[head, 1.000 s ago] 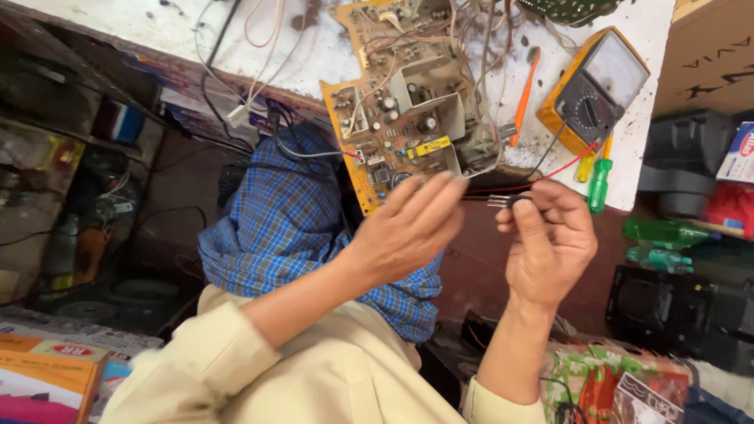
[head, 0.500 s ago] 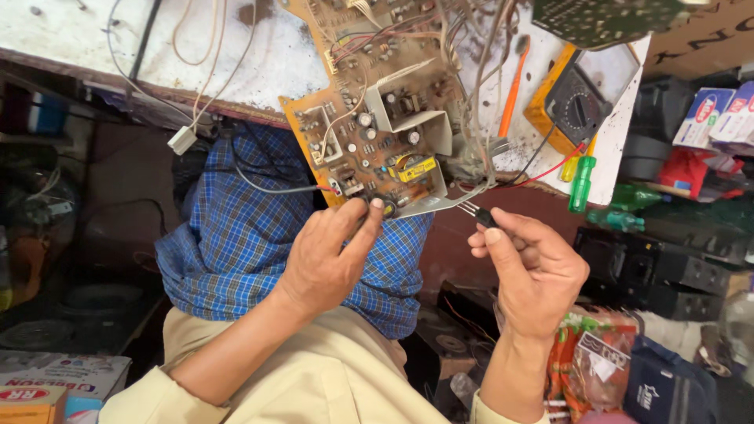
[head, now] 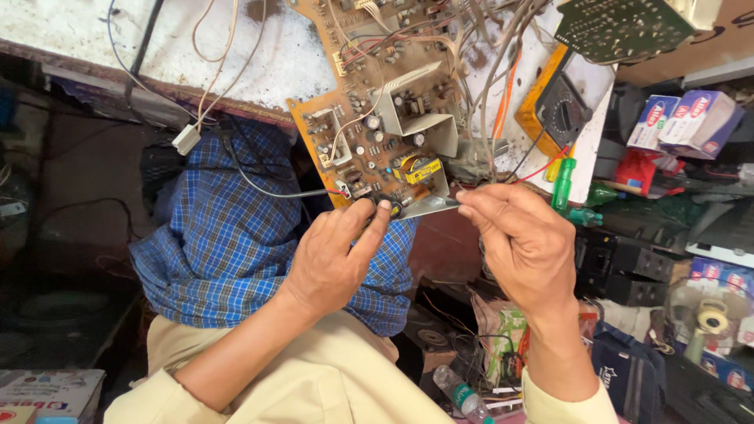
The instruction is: The person sits on the floor and uses a soldering iron to work on a green circuit board. They then use a multimeter to test a small electronic component and place it onto the board. The person continues to adjust components on the board using a screwdriver and multimeter probes.
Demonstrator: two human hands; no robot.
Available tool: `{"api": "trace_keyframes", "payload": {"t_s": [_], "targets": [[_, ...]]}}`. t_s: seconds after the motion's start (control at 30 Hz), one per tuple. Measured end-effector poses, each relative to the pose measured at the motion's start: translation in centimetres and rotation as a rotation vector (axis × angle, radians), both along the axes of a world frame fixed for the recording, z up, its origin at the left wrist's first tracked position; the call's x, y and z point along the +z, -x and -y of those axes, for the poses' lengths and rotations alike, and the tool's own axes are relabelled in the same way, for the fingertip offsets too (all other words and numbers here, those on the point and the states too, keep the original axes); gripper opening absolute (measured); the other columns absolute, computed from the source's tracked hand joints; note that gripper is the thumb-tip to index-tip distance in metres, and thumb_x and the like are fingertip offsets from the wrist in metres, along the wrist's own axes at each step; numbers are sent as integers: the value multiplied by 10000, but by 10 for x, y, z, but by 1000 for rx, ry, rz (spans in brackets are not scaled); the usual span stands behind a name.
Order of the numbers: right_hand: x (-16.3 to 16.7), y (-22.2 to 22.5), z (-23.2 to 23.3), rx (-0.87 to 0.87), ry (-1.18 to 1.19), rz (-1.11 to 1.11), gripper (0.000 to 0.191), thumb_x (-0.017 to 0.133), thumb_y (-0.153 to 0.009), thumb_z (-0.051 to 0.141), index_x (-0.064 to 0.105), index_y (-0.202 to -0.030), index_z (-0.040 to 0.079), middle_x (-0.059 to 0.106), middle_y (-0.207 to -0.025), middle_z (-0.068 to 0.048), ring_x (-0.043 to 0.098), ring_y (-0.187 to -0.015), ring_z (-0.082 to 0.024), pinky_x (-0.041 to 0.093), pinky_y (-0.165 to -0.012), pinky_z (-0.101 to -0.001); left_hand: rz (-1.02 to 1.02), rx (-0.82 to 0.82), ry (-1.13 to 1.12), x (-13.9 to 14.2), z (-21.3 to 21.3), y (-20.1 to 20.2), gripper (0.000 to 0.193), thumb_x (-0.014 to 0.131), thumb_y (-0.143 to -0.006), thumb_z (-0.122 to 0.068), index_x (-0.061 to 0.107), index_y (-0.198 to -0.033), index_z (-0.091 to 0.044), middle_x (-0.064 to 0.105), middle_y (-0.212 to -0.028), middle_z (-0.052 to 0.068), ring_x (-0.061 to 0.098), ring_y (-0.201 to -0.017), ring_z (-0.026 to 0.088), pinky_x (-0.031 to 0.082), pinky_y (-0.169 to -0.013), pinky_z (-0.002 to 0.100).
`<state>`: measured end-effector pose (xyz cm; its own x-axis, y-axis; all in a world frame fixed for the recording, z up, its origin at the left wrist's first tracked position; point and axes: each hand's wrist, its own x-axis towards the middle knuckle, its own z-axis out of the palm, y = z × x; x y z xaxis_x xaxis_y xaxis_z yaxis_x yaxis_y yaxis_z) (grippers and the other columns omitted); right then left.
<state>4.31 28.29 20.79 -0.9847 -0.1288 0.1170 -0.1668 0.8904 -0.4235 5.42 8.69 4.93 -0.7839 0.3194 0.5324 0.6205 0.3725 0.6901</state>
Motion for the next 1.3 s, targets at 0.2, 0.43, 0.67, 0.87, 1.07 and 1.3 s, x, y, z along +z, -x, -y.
{"api": "trace_keyframes", "payload": {"t_s": [0.2,0.43,0.67,0.87,1.07,1.3], "targets": [[9,10,4,36,-82,91,165,776,-896,6,774,-1059,30,762,-983,-94,726,-813,-136,539,-674,-253,-18,7,-24,-3,7,-1,524,632,-866,-24,579,-1384,31,569,-1282,151,601,-1014,282,496,-853,391],[5,14,15,24,-109,187,151,753,-885,43,784,-1032,37,769,-960,-90,715,-748,-133,541,-649,-258,-16,6,-28,-7,10,-2,521,628,-865,-37,580,-1380,28,571,-1283,152,601,-1013,286,492,-852,395],[-3,28,27,-5,-238,278,150,713,-869,100,790,-987,49,774,-952,-121,754,-786,-251,569,-690,-319,-13,-6,-34,-9,14,-3,516,616,-872,-52,580,-1380,29,573,-1283,151,599,-1009,287,495,-862,395],[-8,36,33,-35,-303,325,166,719,-840,137,799,-964,62,776,-965,-131,760,-827,-279,583,-736,-344,-18,11,-29,-8,18,-3,510,610,-873,-58,586,-1376,18,577,-1282,141,599,-1005,274,490,-849,381],[-4,35,34,-34,-294,284,149,726,-852,116,795,-969,55,775,-949,-122,758,-802,-260,574,-702,-330,-30,17,-35,-7,21,-1,505,618,-867,-67,592,-1365,13,584,-1268,137,597,-998,271,485,-840,381],[-1,25,24,-176,-74,331,147,765,-846,75,805,-985,48,775,-886,-50,640,-628,-107,500,-560,-270,-42,8,-24,-3,20,0,497,632,-856,-57,605,-1344,34,588,-1266,136,597,-984,266,484,-830,383]]}}
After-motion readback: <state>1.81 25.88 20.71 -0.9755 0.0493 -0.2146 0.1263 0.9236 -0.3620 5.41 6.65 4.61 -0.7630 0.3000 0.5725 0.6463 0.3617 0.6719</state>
